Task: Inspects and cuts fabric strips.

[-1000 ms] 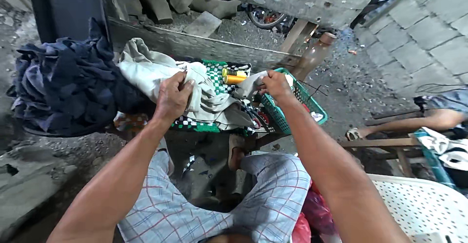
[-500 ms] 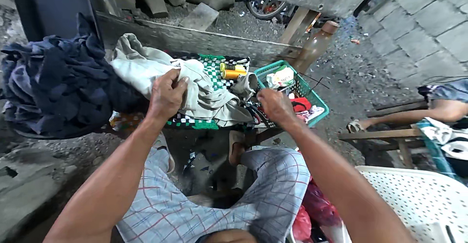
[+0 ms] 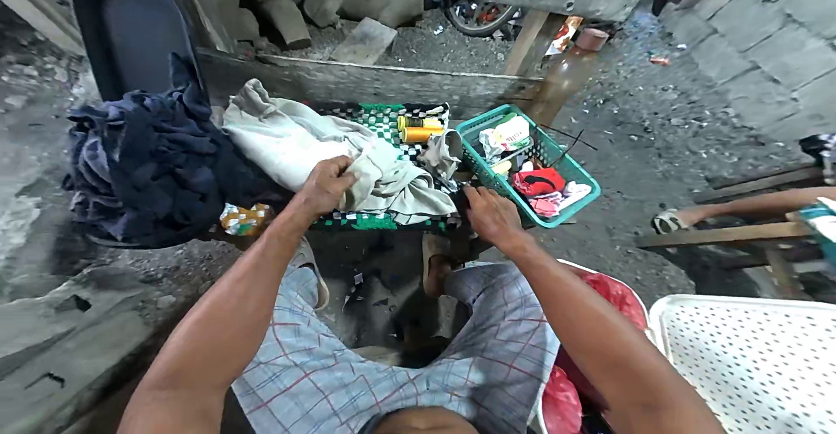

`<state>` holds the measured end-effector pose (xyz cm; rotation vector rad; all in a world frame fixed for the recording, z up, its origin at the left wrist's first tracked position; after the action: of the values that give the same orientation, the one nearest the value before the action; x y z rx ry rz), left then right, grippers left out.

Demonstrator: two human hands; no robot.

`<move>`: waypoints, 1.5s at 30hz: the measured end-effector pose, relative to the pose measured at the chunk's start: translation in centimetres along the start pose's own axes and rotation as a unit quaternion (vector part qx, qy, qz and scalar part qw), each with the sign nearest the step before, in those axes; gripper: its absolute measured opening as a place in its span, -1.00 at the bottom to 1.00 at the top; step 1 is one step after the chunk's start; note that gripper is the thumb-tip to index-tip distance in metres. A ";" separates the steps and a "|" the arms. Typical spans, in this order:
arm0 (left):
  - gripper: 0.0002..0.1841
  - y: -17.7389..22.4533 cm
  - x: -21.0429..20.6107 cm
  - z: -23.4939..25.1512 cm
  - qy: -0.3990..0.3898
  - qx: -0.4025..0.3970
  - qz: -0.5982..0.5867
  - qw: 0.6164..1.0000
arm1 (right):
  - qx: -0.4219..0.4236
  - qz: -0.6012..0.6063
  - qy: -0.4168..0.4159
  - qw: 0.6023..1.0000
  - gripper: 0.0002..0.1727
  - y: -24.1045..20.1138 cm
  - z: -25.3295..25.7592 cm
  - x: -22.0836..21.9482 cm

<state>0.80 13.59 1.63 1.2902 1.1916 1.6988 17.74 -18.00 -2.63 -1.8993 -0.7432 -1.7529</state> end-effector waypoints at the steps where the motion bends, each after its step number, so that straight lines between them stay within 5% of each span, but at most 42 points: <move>1: -0.84 -0.4 0.1 0.1 -0.022 0.032 0.032 0.999 | 0.003 0.001 -0.001 1.000 -0.51 0.4 -0.2 0.1; 11: -0.35 -2.2 -1.4 2.6 0.031 0.130 0.189 0.973 | -0.005 0.035 0.065 0.997 -0.63 1.1 -1.4 -1.9; 15: -0.39 1.6 -2.7 3.1 0.060 0.157 0.188 0.968 | 0.004 0.091 0.037 0.995 -0.50 2.2 -2.6 -0.9; 19: -0.44 -1.5 -2.2 4.0 0.089 0.105 0.204 0.969 | -0.020 0.151 -0.002 0.988 -0.44 3.7 -4.7 0.0; 27: -0.57 -1.3 -1.5 4.2 0.126 0.042 0.176 0.975 | 0.026 0.365 0.009 0.931 -0.49 5.7 -8.5 1.1; 33: -0.53 -2.0 -1.7 3.9 0.139 0.017 0.048 0.989 | 0.003 0.423 0.011 0.906 -0.45 5.5 -8.2 1.6; 35: -0.43 -3.1 -1.6 3.6 0.107 0.046 -0.017 0.993 | 0.019 0.493 0.047 0.868 -0.47 5.3 -8.4 1.8; 38: -0.42 -2.3 -2.0 2.6 0.058 0.115 -0.020 0.992 | 0.090 0.643 0.095 0.754 -0.43 4.3 -9.1 2.0; 41: -0.53 -0.6 -3.3 2.4 0.059 0.141 0.053 0.987 | 0.119 0.714 0.020 0.689 -0.43 2.0 -9.6 0.6; 45: -0.49 -1.5 -3.4 3.4 0.070 0.072 0.157 0.982 | 0.132 0.770 -0.041 0.623 -0.51 -0.8 -10.0 -0.8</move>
<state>4.95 11.90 -0.68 1.5329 1.2623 1.9871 9.62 -23.94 -2.52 -1.4047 0.5969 -0.3533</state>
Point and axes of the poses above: each hand's wrist, its own z-axis towards the middle knuckle, its own x-axis out of the back of the hand, y = z × x, the point moved 1 cm from there along z, towards the middle knuckle, and after that the axes turned 4 degrees about -z, right-handed, at the moved point
